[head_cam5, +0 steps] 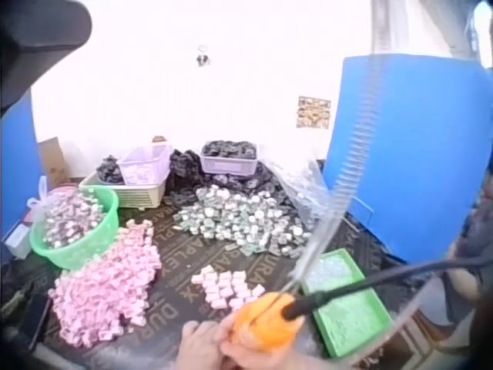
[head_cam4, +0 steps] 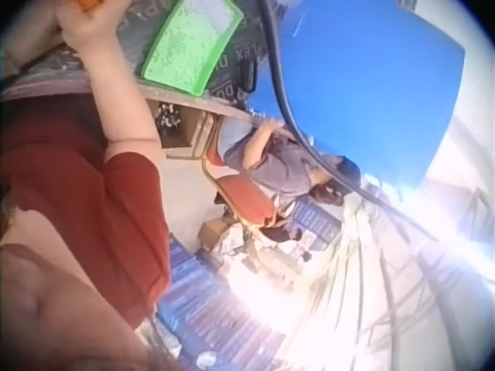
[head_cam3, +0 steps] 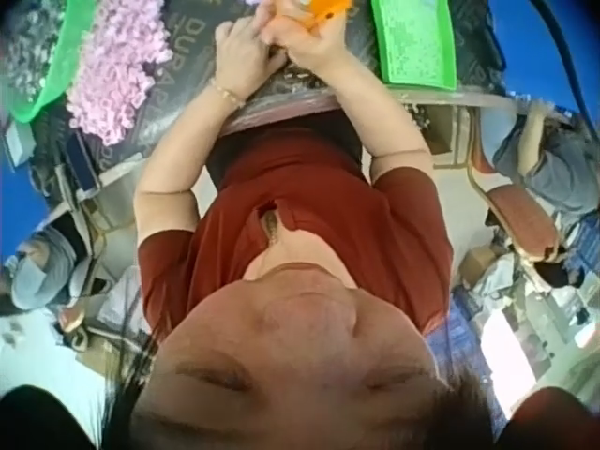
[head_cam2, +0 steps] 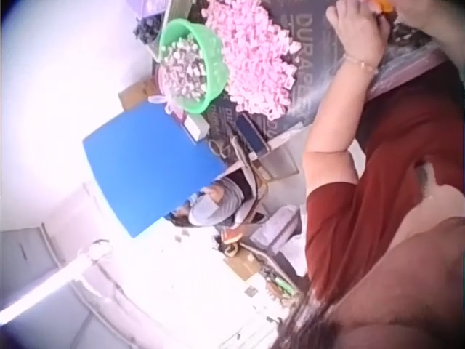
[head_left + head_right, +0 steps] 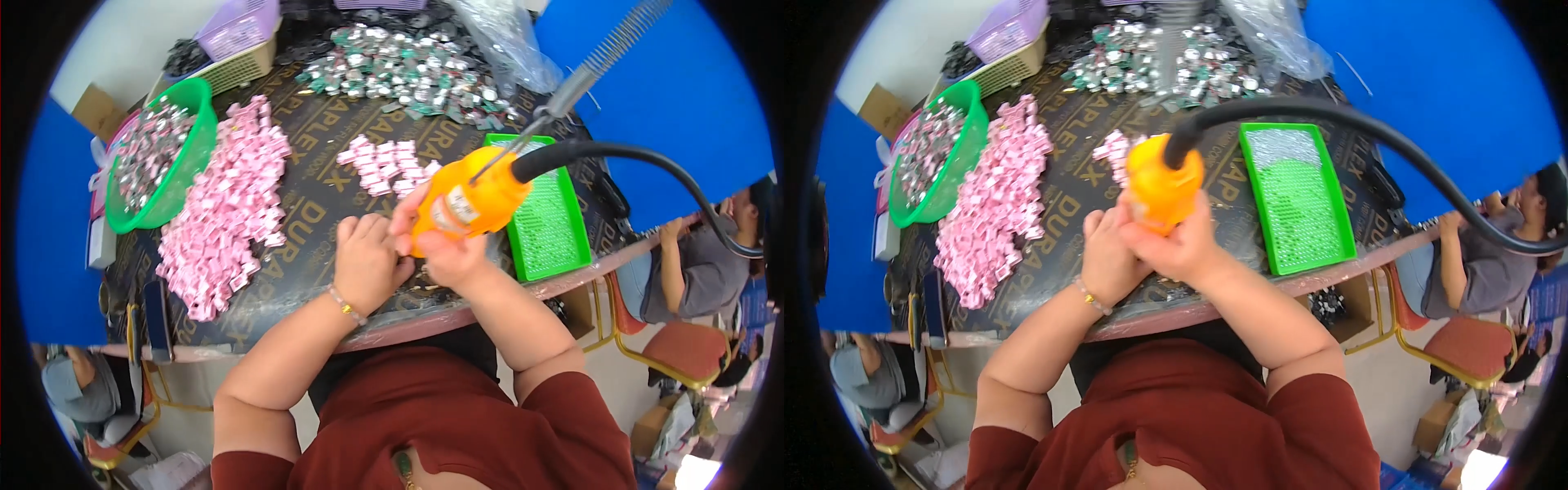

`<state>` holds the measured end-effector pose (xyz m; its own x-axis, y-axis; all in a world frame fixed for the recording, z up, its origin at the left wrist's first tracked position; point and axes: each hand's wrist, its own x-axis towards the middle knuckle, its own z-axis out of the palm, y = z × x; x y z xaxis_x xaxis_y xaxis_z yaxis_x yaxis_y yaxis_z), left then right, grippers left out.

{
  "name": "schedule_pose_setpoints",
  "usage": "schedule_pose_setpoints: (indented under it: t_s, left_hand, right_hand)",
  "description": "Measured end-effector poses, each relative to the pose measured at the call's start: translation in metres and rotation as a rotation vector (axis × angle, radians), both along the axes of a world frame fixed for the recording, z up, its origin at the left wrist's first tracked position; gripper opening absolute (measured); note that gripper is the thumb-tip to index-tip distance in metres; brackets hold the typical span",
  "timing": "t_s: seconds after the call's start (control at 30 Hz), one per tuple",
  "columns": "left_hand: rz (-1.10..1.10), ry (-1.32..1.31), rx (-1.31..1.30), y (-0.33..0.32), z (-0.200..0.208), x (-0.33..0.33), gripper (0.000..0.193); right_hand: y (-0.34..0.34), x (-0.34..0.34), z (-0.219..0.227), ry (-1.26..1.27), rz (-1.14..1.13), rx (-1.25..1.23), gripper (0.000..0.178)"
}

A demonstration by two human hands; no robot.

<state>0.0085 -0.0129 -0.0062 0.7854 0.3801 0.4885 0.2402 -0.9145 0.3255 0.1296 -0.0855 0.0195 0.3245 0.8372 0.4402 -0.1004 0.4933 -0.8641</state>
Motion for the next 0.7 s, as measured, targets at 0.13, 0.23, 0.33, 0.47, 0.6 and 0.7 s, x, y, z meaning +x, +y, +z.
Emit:
schedule_pose_setpoints:
  t_s: [0.13,0.23,0.33,0.47,0.6,0.7]
  left_hand:
    - [-0.028,0.018,0.026,-0.001,-0.004,0.002,0.02]
    - [0.041,0.116,0.037,0.006,0.018,-0.018,0.015]
    - [0.319,0.168,0.082,0.055,0.082,-0.046,0.013]
    - [0.891,-0.124,0.448,0.171,0.133,-0.12,0.025]
    - [0.682,-0.127,0.452,0.19,0.128,-0.101,0.035]
    - [0.315,-0.032,0.319,0.169,0.082,-0.029,0.019]
  right_hand:
    - [-0.009,0.004,0.016,0.108,-0.01,-0.007,0.06]
    - [-0.031,0.016,0.032,0.156,-0.034,0.126,0.069]
    - [-0.061,0.029,0.049,0.081,-0.191,0.228,0.073]
    - [-0.098,0.055,0.044,-0.026,-0.366,0.2,0.077]
    - [-0.108,0.065,0.031,0.012,-0.447,0.172,0.076]
    - [-0.105,0.059,0.03,0.013,-0.456,0.145,0.072]
